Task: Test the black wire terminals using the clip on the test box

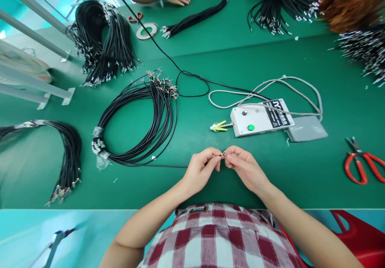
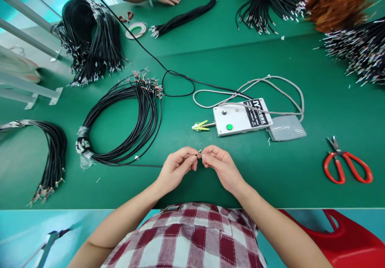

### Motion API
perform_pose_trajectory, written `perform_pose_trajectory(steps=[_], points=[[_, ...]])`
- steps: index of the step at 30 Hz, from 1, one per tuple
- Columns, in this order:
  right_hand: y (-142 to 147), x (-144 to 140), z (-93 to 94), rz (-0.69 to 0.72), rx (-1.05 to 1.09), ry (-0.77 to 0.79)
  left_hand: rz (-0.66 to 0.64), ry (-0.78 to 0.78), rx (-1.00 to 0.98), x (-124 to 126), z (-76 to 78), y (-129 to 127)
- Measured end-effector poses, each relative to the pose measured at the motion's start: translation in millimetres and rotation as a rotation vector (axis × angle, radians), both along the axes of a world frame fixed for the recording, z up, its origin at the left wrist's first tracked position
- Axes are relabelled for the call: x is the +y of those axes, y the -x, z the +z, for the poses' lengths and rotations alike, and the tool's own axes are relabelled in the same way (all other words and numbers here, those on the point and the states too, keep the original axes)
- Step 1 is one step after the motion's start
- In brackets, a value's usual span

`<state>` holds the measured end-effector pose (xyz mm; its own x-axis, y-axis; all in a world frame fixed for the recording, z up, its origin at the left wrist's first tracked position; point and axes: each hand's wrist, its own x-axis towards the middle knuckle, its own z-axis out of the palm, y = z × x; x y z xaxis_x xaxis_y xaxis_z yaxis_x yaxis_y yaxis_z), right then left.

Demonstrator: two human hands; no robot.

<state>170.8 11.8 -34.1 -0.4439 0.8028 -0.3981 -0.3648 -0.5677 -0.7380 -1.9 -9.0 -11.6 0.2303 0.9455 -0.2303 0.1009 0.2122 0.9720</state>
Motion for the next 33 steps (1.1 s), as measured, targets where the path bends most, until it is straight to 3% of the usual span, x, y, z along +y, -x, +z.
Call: perform_pose_trajectory(steps=[7,14,18,22,25,27,33], points=[[-1,-1,0.1,-0.024,-0.034,-0.081,-0.017,0.020,0.021,-1,-0.7,0],[2,-2,2.3,-0.088,-0.351,-0.357,-0.026,-0.021,0.071,-2,-1.9,1],[1,-3,3.6,-0.045,-0.391,-0.378,-0.027,-0.096,0.040,-5,-3.9,-4],[0,-4,6.4,-0.054,-0.424,-0.380,0.104,-0.174,0.033,-2,-5.8,-17],[0,-5,8.1,-0.043,-0.464,-0.413,0.227,-0.129,-0.078,-1,-7.9,-22],[0,-4,7.7,-0.027,-0.494,-0.454,0.239,-0.079,-0.116,-3,-9.7,-20],[-11,3,5.3,0.061,-0.644,-0.651,0.191,-0.217,0.149,-5,-16.5,-11]])
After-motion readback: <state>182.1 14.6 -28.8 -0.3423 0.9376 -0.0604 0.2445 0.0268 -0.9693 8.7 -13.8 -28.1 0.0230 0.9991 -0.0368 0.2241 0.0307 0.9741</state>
